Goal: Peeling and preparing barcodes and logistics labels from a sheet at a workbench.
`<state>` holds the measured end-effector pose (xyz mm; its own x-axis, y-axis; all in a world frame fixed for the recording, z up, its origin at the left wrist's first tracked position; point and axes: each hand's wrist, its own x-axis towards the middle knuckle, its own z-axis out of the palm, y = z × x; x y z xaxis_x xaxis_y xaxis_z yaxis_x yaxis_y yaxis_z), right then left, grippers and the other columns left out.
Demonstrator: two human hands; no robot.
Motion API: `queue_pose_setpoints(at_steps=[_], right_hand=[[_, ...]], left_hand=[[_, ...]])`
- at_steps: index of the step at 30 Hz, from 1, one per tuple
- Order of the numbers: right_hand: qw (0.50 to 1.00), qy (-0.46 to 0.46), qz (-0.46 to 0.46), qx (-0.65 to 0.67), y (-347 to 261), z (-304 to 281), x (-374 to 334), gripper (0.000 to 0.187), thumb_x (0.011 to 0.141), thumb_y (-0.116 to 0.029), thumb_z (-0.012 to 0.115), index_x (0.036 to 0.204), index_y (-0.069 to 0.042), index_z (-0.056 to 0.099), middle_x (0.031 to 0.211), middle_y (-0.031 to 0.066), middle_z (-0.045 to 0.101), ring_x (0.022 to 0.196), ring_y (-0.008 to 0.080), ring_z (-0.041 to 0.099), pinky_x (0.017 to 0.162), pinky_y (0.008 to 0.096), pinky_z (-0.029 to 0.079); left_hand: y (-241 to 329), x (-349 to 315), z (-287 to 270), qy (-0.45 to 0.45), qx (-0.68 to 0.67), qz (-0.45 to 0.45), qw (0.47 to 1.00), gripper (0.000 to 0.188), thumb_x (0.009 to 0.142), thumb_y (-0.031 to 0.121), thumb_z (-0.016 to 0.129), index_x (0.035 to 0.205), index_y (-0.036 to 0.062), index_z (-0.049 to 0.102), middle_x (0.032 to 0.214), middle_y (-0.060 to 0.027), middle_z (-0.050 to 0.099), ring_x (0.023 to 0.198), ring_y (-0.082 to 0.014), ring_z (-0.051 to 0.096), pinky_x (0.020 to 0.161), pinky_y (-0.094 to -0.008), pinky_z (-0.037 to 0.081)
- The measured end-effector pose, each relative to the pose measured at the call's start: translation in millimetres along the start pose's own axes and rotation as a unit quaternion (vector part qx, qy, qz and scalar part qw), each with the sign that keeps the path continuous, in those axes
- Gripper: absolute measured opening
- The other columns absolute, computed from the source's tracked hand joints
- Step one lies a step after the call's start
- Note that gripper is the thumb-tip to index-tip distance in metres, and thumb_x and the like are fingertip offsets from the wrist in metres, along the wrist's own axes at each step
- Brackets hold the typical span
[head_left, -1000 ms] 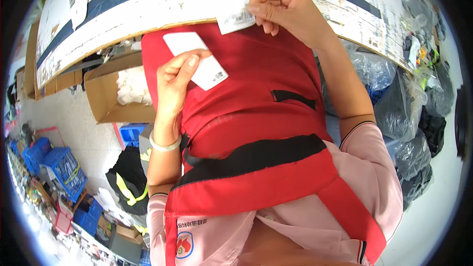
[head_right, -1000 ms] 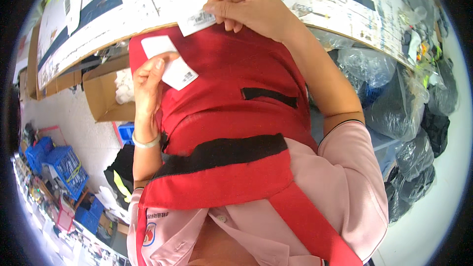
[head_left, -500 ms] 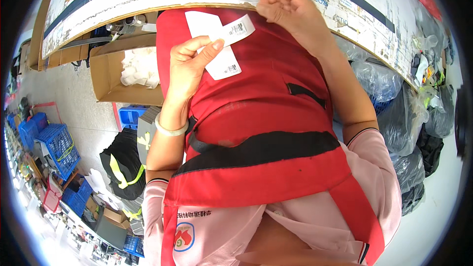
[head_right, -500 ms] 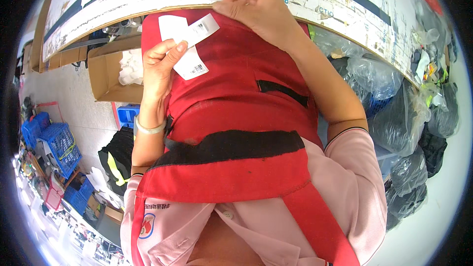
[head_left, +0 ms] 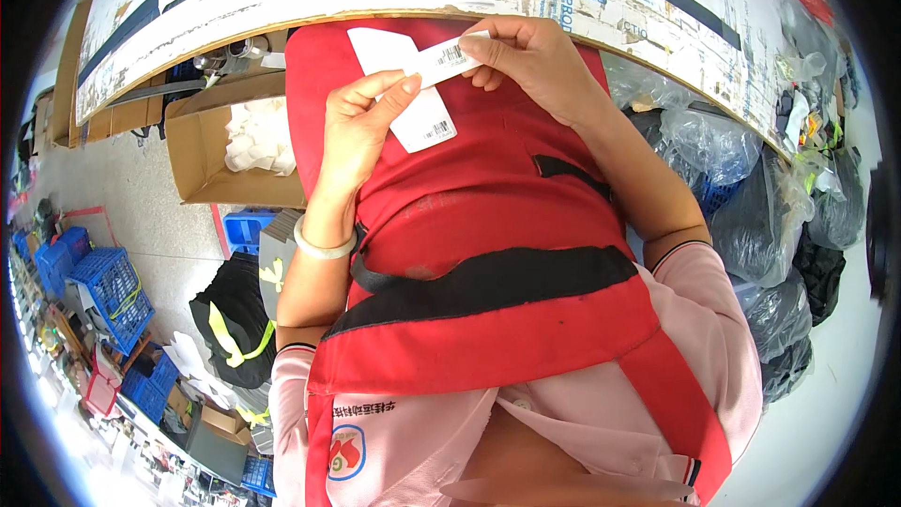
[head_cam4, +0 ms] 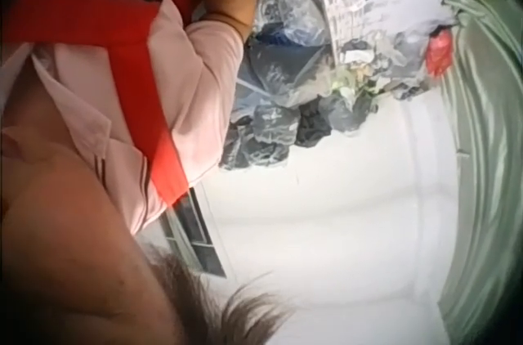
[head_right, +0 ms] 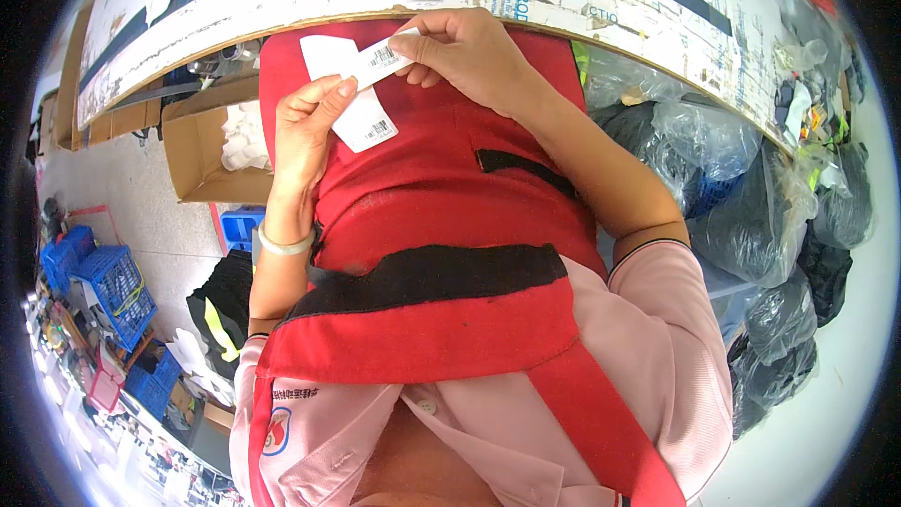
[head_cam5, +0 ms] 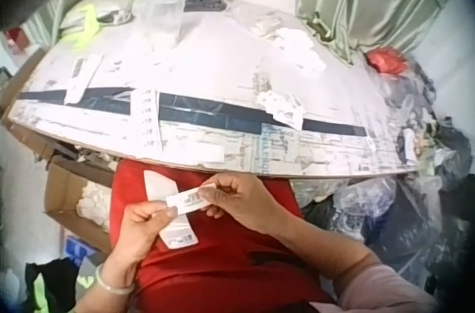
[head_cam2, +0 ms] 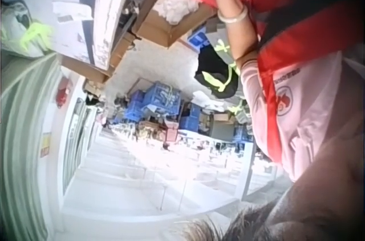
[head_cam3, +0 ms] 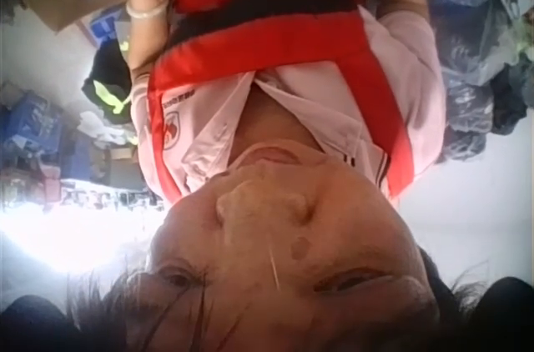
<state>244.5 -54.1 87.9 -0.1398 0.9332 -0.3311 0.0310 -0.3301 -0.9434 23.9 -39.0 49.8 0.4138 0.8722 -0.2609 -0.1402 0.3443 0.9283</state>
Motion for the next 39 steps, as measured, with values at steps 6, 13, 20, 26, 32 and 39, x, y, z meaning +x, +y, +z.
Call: queue_pose_setpoints(at_steps=[6,13,20,26,32,39], right_hand=[[0.996,0.078,-0.049,-0.007,-3,-32,-1,0.022,0.092,-0.021,0.061,0.098,0.001,0.065,0.079,0.0045,0.066,0.066,0.0072,0.059,0.063,0.0197,0.049],[0.989,0.137,-0.054,-0.011,-12,-65,-12,0.02,0.092,-0.019,0.062,0.098,0.0,0.065,0.078,0.0046,0.066,0.065,0.0066,0.059,0.062,0.0191,0.048],[0.91,0.35,-0.149,-0.163,4,-167,23,0.019,0.088,-0.019,0.065,0.096,-0.003,0.067,0.075,0.0032,0.066,0.066,0.0086,0.058,0.063,0.0228,0.048],[0.731,0.488,-0.242,-0.412,17,-147,21,0.022,0.087,-0.021,0.065,0.1,-0.003,0.066,0.082,0.0031,0.065,0.074,0.01,0.058,0.067,0.0249,0.048],[0.984,-0.099,-0.044,-0.139,11,-10,-9,0.023,0.087,-0.021,0.065,0.094,0.001,0.068,0.078,0.0053,0.068,0.075,0.0115,0.062,0.071,0.0255,0.049],[0.997,-0.071,0.012,-0.017,12,11,-1,0.019,0.088,-0.019,0.065,0.093,0.0,0.068,0.078,0.002,0.065,0.068,0.0063,0.059,0.063,0.0198,0.048]], left_hand=[[4,-2,-9,0.002,-0.008,-0.016,1.0,0.018,0.093,0.01,0.058,0.1,-0.0025,0.069,0.095,-0.0065,0.07,0.087,-0.0103,0.062,0.082,-0.0238,0.047],[0,-3,-9,-0.003,-0.04,-0.032,0.999,0.019,0.092,0.01,0.06,0.104,-0.0028,0.067,0.097,-0.0076,0.069,0.088,-0.0112,0.062,0.082,-0.0239,0.047],[8,-3,-2,-0.027,-0.028,-0.037,0.999,0.023,0.089,0.008,0.063,0.111,-0.0009,0.065,0.091,-0.0057,0.068,0.076,-0.0087,0.06,0.067,-0.021,0.047],[8,-7,1,-0.025,0.017,-0.027,0.999,0.029,0.087,0.006,0.066,0.115,0.0006,0.063,0.086,-0.0044,0.067,0.063,-0.0065,0.056,0.055,-0.0198,0.045],[6,-1,-1,-0.013,0.027,-0.036,0.999,0.022,0.088,0.005,0.064,0.11,-0.0004,0.065,0.087,-0.0047,0.067,0.063,-0.0065,0.055,0.056,-0.0194,0.044],[9,2,-2,-0.02,-0.019,-0.009,1.0,0.022,0.09,0.007,0.061,0.11,-0.0023,0.065,0.089,-0.0065,0.068,0.067,-0.0089,0.058,0.063,-0.021,0.048]])
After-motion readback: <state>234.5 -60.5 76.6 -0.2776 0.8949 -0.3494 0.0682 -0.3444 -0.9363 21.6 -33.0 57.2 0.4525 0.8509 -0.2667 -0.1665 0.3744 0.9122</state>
